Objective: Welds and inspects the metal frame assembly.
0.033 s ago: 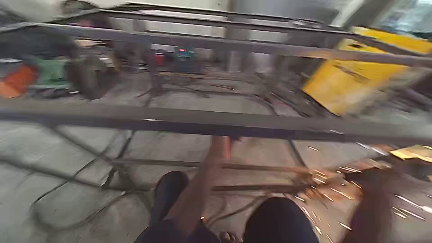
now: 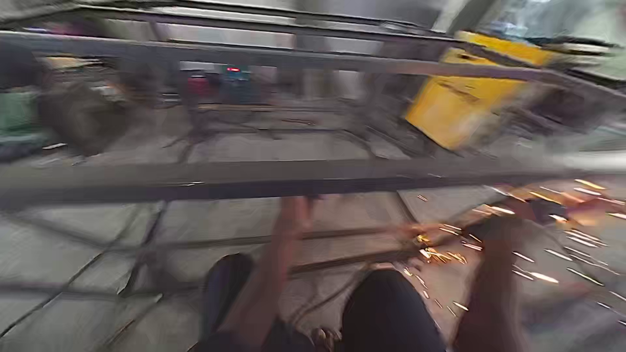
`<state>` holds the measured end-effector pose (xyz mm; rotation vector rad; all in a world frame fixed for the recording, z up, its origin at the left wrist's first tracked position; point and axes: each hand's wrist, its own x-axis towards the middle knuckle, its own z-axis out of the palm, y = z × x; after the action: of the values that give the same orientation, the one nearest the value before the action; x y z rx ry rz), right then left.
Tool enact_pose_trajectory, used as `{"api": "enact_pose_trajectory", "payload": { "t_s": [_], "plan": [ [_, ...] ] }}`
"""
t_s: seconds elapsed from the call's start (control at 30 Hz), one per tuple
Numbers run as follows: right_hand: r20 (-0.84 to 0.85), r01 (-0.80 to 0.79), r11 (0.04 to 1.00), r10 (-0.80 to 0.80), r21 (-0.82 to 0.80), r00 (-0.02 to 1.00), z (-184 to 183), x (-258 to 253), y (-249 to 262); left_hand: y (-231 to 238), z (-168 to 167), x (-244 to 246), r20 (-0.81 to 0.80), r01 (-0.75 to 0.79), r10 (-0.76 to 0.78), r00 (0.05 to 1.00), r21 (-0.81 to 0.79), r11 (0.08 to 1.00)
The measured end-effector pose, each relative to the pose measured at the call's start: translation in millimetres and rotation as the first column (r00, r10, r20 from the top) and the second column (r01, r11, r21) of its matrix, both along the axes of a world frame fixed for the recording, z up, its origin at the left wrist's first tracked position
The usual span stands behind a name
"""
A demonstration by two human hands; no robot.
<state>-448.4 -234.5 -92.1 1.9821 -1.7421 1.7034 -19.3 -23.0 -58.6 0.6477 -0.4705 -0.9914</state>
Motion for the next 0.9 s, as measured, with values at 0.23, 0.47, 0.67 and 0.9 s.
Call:
{"api": "enact_pose_trajectory", "payload": {
  "t_s": [0.23,0.47,0.67,0.9],
  "plan": [
    [0.754,-0.117,0.993,0.056,0.028,0.655,25,19,0,-21,-4,14,0.122,0.073,-0.056,0.991,-0.139,0.988],
    [0.760,-0.100,0.989,-0.018,0.109,0.650,27,17,-6,-23,-7,14,0.086,0.047,-0.035,0.996,-0.143,0.989],
    [0.769,-0.135,0.967,-0.082,0.215,0.634,29,19,-12,-24,-7,14,0.051,0.049,-0.042,0.998,-0.138,0.989],
    [0.797,-0.144,0.986,0.016,0.089,0.603,32,25,0,-27,-12,17,0.074,0.035,-0.023,0.997,-0.159,0.987]
  ]
}}
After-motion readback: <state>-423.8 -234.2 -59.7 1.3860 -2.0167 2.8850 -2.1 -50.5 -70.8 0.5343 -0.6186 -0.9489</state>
